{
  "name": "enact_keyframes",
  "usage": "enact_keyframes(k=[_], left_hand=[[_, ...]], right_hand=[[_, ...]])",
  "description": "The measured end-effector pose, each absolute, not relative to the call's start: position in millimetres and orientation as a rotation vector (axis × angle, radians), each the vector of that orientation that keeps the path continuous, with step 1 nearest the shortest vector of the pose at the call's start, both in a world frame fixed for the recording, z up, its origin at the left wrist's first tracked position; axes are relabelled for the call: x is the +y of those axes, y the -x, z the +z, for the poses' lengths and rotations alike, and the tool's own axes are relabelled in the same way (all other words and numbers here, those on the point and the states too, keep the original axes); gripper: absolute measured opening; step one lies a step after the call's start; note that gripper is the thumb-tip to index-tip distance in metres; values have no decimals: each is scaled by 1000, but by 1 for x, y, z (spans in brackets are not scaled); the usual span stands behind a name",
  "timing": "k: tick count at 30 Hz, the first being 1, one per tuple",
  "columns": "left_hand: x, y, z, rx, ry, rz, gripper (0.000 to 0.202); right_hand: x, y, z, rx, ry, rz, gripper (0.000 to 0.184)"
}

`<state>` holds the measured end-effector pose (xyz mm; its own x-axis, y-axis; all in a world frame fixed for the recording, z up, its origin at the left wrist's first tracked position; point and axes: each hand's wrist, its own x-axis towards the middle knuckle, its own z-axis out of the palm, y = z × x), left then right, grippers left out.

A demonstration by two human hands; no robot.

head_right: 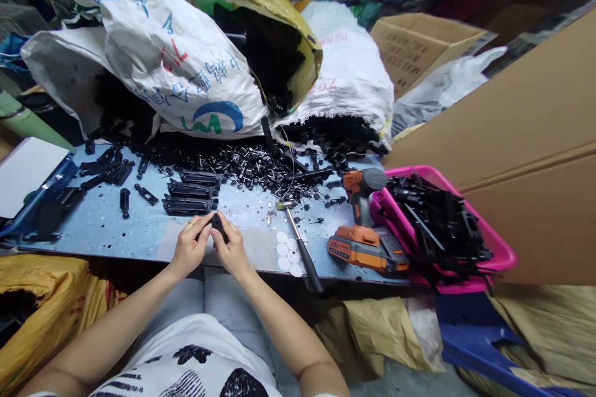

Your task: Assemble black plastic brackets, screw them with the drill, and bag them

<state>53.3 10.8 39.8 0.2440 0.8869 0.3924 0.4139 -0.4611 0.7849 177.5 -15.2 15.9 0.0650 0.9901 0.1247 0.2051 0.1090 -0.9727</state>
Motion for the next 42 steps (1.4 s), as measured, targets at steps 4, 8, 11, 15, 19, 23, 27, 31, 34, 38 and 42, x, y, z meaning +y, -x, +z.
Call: enact_keyframes(k=[4,8,11,15,19,23,27,31,34,38,42], left_hand=[[4,-59,16,1358,-1686,1182,40],[-11,-54,-3,1514,-1530,1099,49],[-17,-45,1,1602,-2002,928,55],[-2,-45,13,1075,-2658,435,50],[19,-54,17,907,-2816,141,51],[21,-51,20,1074,-2810,121,46],[14,-45,19,1181,-2843,90,45],[10,-44,11,1220,-2844,30,45],[12,-44,7,1231,-2709,213,39],[16,-54,23,1132,-2048,746,48],[18,-72,47,877,-1090,873,55]], right_hand=[[2,-182,17,-1627,1297,948,54],[59,-248,33,-2019,1511,603,45],[119,-328,48,-1894,1871,246,42],[174,-415,53,-1765,2468,169,42],[185,-445,45,-1855,2513,354,37],[177,-446,40,-1885,2514,441,38],[167,-438,42,-1638,2652,377,37],[164,-434,64,-1297,2687,138,42],[154,-425,91,-1215,2263,-62,45],[104,-367,108,-1290,1422,308,43],[26,-274,85,-1335,1128,996,41]])
